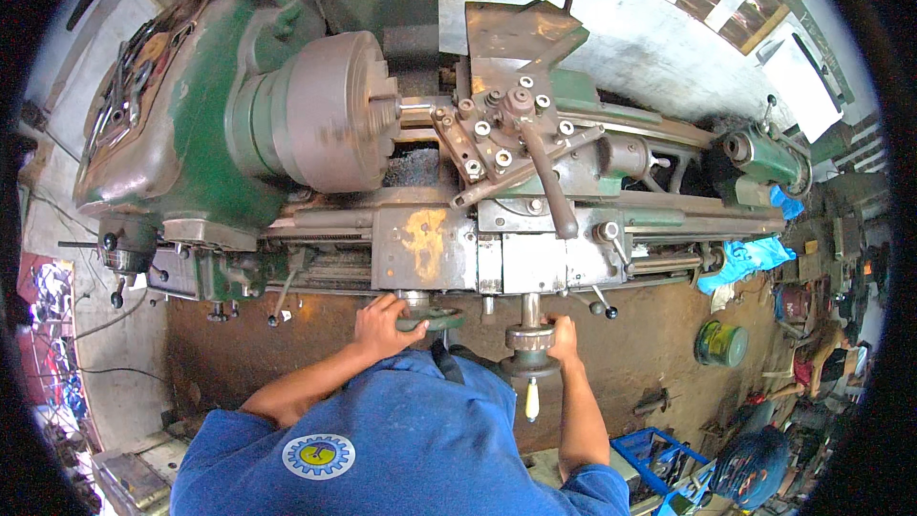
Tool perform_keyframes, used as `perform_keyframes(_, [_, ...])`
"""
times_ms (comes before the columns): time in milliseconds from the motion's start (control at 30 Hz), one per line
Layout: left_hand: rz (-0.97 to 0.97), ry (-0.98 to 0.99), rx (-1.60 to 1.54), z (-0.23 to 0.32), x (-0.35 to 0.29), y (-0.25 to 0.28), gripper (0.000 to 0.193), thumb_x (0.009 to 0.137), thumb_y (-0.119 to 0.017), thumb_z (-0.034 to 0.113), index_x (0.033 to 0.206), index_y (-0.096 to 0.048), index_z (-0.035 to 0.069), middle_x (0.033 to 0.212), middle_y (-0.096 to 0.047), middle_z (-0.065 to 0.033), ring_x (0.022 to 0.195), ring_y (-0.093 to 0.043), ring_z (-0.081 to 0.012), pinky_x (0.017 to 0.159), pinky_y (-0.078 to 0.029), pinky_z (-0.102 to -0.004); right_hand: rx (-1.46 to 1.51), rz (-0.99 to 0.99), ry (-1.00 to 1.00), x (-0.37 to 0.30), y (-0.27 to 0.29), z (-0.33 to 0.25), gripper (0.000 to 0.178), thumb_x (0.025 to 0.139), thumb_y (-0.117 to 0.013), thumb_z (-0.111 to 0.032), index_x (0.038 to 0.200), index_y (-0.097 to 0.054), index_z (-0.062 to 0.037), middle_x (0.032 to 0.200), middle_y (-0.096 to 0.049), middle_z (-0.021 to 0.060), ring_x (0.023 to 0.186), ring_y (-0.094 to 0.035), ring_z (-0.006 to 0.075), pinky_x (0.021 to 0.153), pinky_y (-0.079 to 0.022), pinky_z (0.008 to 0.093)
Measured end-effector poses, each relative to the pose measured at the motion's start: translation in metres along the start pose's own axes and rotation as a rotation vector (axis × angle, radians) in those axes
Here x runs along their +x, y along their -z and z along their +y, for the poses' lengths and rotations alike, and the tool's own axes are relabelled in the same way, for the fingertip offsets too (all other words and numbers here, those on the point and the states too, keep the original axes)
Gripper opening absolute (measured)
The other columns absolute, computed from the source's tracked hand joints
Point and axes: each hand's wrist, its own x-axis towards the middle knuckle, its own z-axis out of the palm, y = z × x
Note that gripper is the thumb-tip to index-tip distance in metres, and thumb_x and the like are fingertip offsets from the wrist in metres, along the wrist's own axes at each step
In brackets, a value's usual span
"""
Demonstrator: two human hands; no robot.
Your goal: The person operates a metal lathe by turning two handwheels to advance the carriage and tool post along the workpiece. The hands remain on the controls throughout, with occasional small adjustments to the wheel positions.
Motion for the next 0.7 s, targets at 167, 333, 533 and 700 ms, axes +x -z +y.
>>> perform_keyframes(167, [0.032, -0.054, 0.035, 0.003, 0.003, -0.001, 0.054, 0.077, -0.077, 0.06, 0.084, -0.072, 0.006, 0.091, -0.068, -0.0125, 0.085, -0.071, -0.0328, 0.069, -0.058, -0.0447, 0.004, -0.118, -0.073, 0.004, 0.003, -0.003, 0.039, 0.082, -0.077, -0.022, 0.107, -0.074, 0.0075, 0.104, -0.072, 0.0309, 0.104, -0.07, 0.0457, 0.091, -0.055, 0.049])
perform_keyframes(333, [-0.007, -0.056, 0.032, 0.0, 0.005, -0.002, 0.054, 0.076, -0.078, 0.06, 0.086, -0.073, 0.007, 0.091, -0.068, -0.0115, 0.085, -0.071, -0.0309, 0.069, -0.059, -0.0433, 0.0, -0.046, -0.041, -0.001, 0.007, -0.018, 0.033, 0.087, -0.073, -0.024, 0.104, -0.075, 0.0057, 0.092, -0.072, 0.0302, 0.094, -0.073, 0.0448, 0.082, -0.055, 0.0487])
perform_keyframes(533, [0.017, -0.103, 0.047, -0.004, 0.006, -0.006, 0.056, 0.075, -0.078, 0.062, 0.087, -0.074, 0.007, 0.088, -0.066, -0.009, 0.083, -0.07, -0.029, 0.068, -0.059, -0.0412, 0.117, -0.08, -0.199, 0.0, 0.011, -0.029, 0.032, 0.087, -0.075, -0.025, 0.101, -0.075, 0.0041, 0.085, -0.071, 0.0285, 0.087, -0.074, 0.043, 0.077, -0.055, 0.0467])
perform_keyframes(700, [-0.035, -0.115, 0.056, -0.008, 0.006, -0.005, 0.059, 0.076, -0.077, 0.065, 0.086, -0.073, 0.006, 0.09, -0.066, -0.0091, 0.085, -0.07, -0.0282, 0.069, -0.06, -0.0401, 0.002, -0.054, -0.095, 0.001, -0.001, -0.008, 0.031, 0.081, -0.079, -0.017, 0.101, -0.075, 0.0059, 0.092, -0.075, 0.0259, 0.086, -0.075, 0.0409, 0.079, -0.056, 0.0448])
